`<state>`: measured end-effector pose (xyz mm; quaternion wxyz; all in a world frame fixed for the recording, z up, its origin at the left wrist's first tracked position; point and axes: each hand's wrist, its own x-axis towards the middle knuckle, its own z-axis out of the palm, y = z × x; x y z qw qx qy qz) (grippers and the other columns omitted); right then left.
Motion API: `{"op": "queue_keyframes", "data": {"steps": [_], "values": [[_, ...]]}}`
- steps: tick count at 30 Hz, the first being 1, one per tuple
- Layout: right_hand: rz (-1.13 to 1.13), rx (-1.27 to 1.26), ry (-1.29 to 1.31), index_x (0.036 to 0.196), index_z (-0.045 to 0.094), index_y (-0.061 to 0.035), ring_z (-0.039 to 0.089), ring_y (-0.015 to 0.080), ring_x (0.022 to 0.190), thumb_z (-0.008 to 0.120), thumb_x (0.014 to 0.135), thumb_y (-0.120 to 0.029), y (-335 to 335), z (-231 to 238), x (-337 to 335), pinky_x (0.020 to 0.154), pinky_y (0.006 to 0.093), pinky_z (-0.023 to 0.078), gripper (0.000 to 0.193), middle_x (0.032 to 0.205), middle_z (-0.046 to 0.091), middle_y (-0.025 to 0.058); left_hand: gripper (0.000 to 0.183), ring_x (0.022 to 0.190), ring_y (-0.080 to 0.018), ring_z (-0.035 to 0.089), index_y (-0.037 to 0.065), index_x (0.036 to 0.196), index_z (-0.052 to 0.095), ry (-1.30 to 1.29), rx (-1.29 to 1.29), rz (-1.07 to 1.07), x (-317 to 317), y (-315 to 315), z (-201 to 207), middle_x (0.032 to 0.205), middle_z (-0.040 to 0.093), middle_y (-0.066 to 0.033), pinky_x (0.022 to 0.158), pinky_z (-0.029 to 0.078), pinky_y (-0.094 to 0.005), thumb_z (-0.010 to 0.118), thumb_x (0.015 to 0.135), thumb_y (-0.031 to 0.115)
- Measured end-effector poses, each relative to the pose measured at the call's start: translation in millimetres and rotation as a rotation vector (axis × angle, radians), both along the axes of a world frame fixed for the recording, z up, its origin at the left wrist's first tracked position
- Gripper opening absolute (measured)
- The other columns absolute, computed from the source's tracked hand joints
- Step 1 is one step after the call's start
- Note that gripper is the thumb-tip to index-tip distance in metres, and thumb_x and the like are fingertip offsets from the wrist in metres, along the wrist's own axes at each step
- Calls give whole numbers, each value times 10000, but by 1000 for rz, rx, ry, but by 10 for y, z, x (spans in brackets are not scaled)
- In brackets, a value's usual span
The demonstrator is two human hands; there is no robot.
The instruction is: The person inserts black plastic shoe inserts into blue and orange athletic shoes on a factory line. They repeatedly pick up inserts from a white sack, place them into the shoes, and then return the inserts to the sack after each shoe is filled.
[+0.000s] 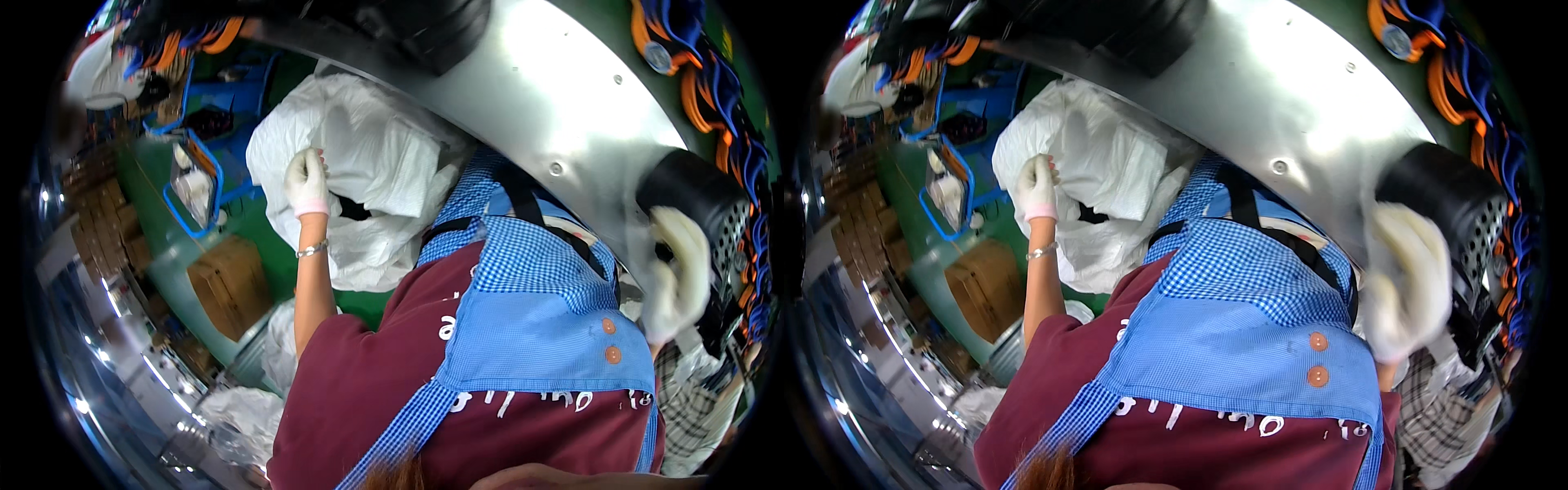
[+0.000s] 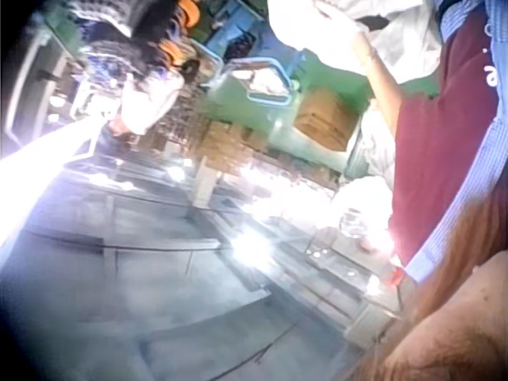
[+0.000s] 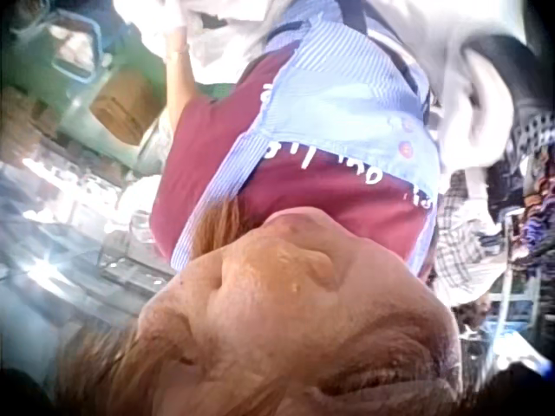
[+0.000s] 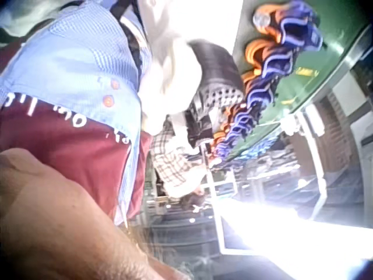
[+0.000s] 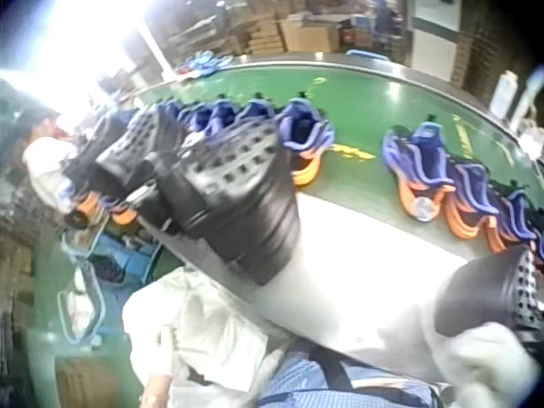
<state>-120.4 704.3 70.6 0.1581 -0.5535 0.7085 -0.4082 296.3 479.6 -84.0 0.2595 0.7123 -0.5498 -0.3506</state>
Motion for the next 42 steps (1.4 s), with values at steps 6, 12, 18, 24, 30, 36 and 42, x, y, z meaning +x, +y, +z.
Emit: {"op": "queue_keyframes", "data": {"steps": [6,12,18,24,30,36,42], "values": [[570,287,48,994,683,-30,662,301,892,702,804,-201,-1015,-627,510,806,375,525,256,975,670,153,447,1068,-384,623,72,1126,680,-450,442,-488,685,552,-1061,1110,669,-222,932,482,-414,531,893,424],[855,98,166,1275,500,-23,591,328,1098,755,726,-345,-1652,-1155,1523,913,412,482,687,1154,612,150,362,997,-228,666,-1,1232,620,209,209,-256,-236,645,-712,1121,681,-174,889,501,-317,543,942,203],[826,728,199,1215,581,-37,620,370,982,613,876,-249,-2015,-1763,1910,885,425,496,401,1061,643,216,431,935,-194,672,13,1379,473,615,186,-125,-211,472,-444,1028,673,-157,815,541,-293,527,960,96],[630,317,13,1039,629,-66,623,395,929,493,941,-236,-2113,-1633,1802,822,462,494,239,976,663,197,507,806,-220,678,68,1352,394,-34,46,-169,606,993,-1009,923,679,-127,734,534,-342,619,911,175],[523,153,-129,943,653,-47,639,366,762,519,935,-269,-2282,-1358,1819,676,412,514,260,821,655,179,468,958,-412,635,116,1341,487,-615,690,-648,971,1418,-465,1259,524,-193,913,493,-473,535,920,315],[600,230,-61,1103,655,0,680,263,795,597,936,-169,-2133,-1331,1686,718,302,529,245,915,683,167,653,957,-372,657,158,1439,356,-865,666,-524,685,1623,-210,1323,470,-156,920,487,-486,611,869,351],[662,224,30,996,643,-37,657,311,783,573,945,-203,-2067,-1403,1597,702,376,519,187,823,657,163,920,1149,-390,595,67,1479,342,-688,1100,-454,1371,1472,-648,1270,588,-274,1003,452,-408,559,810,661]]}}
